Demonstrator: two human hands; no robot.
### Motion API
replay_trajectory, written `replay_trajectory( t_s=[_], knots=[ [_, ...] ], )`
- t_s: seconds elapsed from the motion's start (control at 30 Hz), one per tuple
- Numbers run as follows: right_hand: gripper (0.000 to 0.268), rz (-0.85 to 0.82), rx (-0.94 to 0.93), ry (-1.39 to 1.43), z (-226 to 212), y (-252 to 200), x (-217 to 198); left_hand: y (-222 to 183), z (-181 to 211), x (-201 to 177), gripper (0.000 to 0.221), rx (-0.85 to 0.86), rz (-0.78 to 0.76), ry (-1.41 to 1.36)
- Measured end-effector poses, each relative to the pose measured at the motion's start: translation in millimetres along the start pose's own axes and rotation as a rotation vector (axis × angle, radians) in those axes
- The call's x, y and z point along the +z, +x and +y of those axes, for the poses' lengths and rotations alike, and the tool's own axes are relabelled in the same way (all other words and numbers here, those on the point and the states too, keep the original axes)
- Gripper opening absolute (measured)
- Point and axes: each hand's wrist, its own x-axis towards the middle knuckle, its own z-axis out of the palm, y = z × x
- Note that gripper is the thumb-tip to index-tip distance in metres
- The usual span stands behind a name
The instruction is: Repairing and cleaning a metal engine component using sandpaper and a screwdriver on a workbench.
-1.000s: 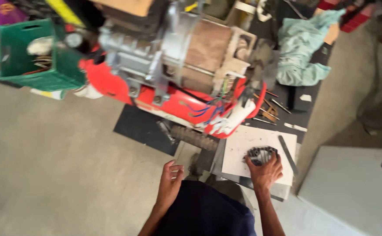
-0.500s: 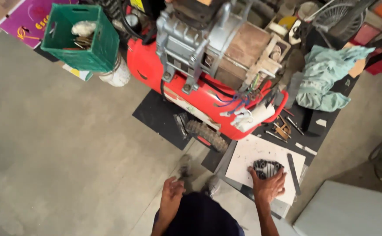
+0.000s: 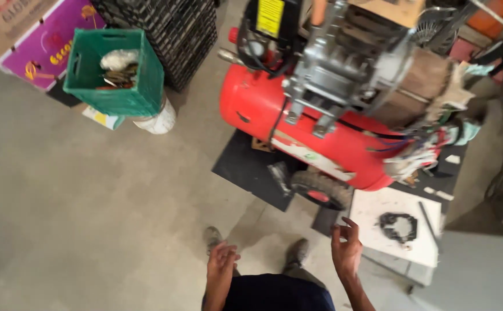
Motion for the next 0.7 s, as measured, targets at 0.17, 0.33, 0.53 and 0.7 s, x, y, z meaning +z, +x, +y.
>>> replay_trajectory(
  t_s=[0.17, 0.33, 0.53, 0.7],
  knots=[
    [0.017, -0.227, -0.039, 0.015, -17.7, -48.8, 103.4, 70.4, 0.3, -128.6, 0.040, 0.121, -0.018, -0.028],
    [0.017, -0.301, 0.005, 0.042, -40.3, -79.6, 150.2, 118.1, 71.9, -184.1, 0.038, 0.068, 0.117, 0.031],
    [0.019, -0.263, 0.085, 0.018, -127.3, -79.6, 138.2, 148.2, 199.9, -133.7, 0.040, 0.052, 0.019, 0.136],
    [0.018, -0.147, 0.060, 0.112, -140.3, -38.8, 156.0, 167.1, 271.8, -58.7, 0.045, 0.185, -0.164, 0.077]
  ],
)
